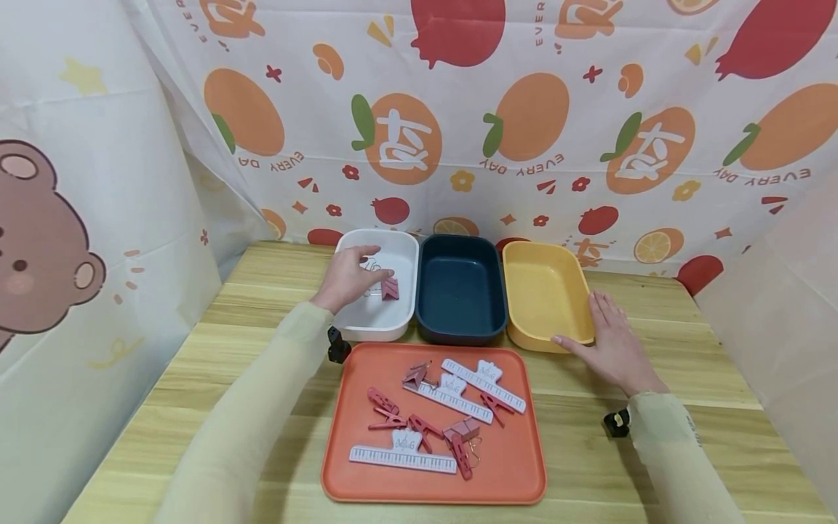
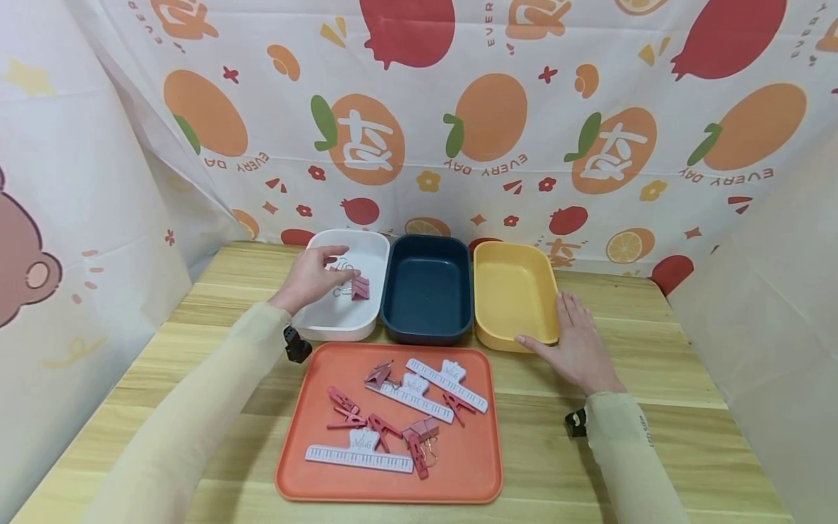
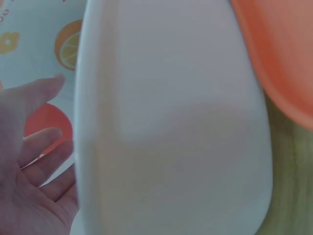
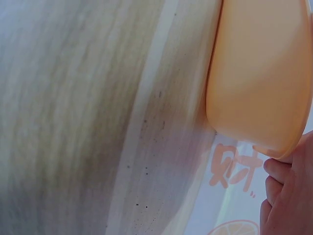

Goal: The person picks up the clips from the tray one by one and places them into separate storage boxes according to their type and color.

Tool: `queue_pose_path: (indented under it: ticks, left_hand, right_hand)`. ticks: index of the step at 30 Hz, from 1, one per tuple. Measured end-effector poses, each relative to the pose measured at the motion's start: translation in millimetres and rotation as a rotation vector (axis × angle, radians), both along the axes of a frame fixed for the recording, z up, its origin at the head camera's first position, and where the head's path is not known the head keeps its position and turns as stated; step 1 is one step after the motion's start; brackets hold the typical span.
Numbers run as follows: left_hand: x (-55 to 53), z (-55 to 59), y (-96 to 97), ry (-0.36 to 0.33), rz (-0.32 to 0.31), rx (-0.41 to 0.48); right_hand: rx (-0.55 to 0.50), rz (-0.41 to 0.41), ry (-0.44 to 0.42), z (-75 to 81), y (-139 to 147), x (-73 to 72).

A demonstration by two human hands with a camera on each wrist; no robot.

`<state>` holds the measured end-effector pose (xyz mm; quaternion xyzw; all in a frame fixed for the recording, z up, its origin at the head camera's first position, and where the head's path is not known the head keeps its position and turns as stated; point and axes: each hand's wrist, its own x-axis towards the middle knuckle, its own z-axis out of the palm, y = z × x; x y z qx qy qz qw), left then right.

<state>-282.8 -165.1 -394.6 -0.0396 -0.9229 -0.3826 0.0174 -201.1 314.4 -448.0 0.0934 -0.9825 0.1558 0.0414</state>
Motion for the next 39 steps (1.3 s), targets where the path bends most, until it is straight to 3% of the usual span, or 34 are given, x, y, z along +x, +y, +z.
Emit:
queue_pose_path:
  ticks: [10,29,39]
  left_hand:
    - [7.1,4.9,3.9,0.080,-0.060,0.015]
    - [24.0,9.7,11.6,0.144,-0.120,0.051]
    - [38.0,9.9,15.1,0.144,-0.165,0.121]
  right_hand:
    - [0.001,-0.003,-0.004,0.6,-0.3,0.0]
    - [-0.007,-0.003,-0.010,1.2,-0.1,-0.3]
    - [-0.006,-0.001,-0.017,1.7,-0.2,-0.2]
